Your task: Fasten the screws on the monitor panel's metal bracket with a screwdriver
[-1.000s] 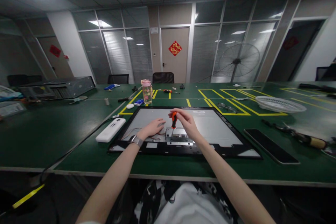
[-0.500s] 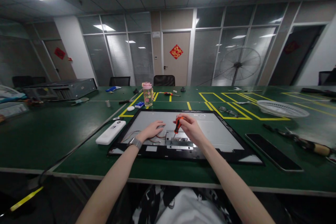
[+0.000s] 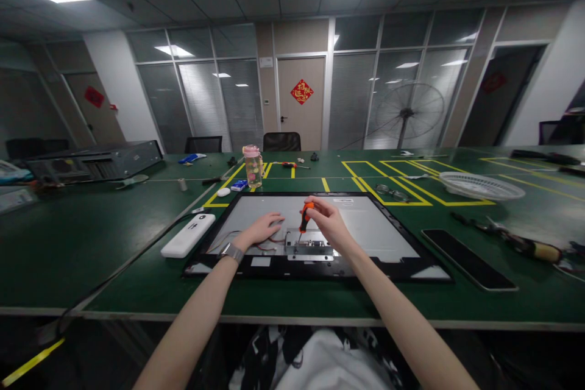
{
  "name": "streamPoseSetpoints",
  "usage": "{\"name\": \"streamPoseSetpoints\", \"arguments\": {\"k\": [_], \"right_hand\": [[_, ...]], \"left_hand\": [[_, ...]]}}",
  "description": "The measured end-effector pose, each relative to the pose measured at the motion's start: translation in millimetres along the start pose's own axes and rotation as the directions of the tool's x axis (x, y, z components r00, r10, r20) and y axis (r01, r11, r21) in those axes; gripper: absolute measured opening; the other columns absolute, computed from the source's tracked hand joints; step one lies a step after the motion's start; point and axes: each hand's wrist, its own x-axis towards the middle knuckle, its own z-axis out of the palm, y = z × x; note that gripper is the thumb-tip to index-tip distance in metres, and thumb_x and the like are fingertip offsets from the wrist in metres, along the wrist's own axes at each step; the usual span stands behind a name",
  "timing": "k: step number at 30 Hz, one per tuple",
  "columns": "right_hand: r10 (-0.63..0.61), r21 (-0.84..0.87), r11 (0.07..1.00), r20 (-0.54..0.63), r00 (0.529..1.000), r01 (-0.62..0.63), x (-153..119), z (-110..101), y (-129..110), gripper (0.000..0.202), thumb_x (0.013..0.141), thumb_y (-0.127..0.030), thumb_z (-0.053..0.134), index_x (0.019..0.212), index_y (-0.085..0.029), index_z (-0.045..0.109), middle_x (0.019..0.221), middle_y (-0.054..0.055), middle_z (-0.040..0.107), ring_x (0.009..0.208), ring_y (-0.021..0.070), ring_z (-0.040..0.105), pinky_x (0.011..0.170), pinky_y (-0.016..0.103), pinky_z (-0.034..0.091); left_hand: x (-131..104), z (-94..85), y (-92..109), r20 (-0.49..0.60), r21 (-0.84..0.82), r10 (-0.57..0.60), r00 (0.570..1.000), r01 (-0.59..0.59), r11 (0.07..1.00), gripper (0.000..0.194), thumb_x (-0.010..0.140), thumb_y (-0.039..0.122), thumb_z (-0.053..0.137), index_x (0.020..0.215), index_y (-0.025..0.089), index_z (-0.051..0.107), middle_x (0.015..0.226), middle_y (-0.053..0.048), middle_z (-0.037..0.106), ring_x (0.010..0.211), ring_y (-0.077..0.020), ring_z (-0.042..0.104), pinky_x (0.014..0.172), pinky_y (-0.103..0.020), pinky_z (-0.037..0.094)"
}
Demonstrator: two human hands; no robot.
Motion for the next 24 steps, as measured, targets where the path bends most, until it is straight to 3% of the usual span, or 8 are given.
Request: {"name": "streamPoseSetpoints", "arguments": {"k": [10, 15, 24], "right_hand": [[0.018, 0.12, 0.992, 0.069, 0.997, -0.026, -2, 6, -12, 0.027, 0.076, -0.041, 0.072, 0.098, -0.024, 0.07, 0.089, 0.003, 0.071, 0.091, 0.018, 0.065, 0.09, 0.035, 0.046], [-0.004, 0.072, 0.997, 0.045, 0.999, 0.001, 0, 0, -11, 0.02, 0.074, -0.04, 0.074, 0.087, -0.024, 0.072, 0.085, 0.001, 0.069, 0.083, 0.0161, 0.064, 0.083, 0.032, 0.048], [-0.041, -0.013, 0.999, 0.08, 0.996, 0.042, 0, -2, -13, 0.023, 0.079, -0.041, 0.069, 0.093, -0.024, 0.071, 0.088, 0.003, 0.07, 0.088, 0.019, 0.064, 0.089, 0.037, 0.046]], "left_hand": [[0, -0.5, 0, 0.007, 0.0, 0.004, 1.0, -0.004, 1.0, 0.043, 0.09, 0.031, 0.045, 0.128, 0.015, 0.056, 0.14, -0.01, 0.048, 0.131, -0.0219, 0.041, 0.112, -0.034, 0.027], [0, -1.1, 0, 0.011, -0.001, -0.014, 1.0, 0.014, 1.0, 0.041, 0.09, 0.03, 0.046, 0.128, 0.017, 0.056, 0.141, -0.009, 0.047, 0.131, -0.0212, 0.041, 0.112, -0.033, 0.027], [1, -0.3, -1, 0.019, -0.006, -0.009, 1.0, 0.009, 1.0, 0.044, 0.09, 0.03, 0.044, 0.13, 0.014, 0.054, 0.142, -0.011, 0.045, 0.133, -0.0223, 0.039, 0.113, -0.035, 0.025]]}}
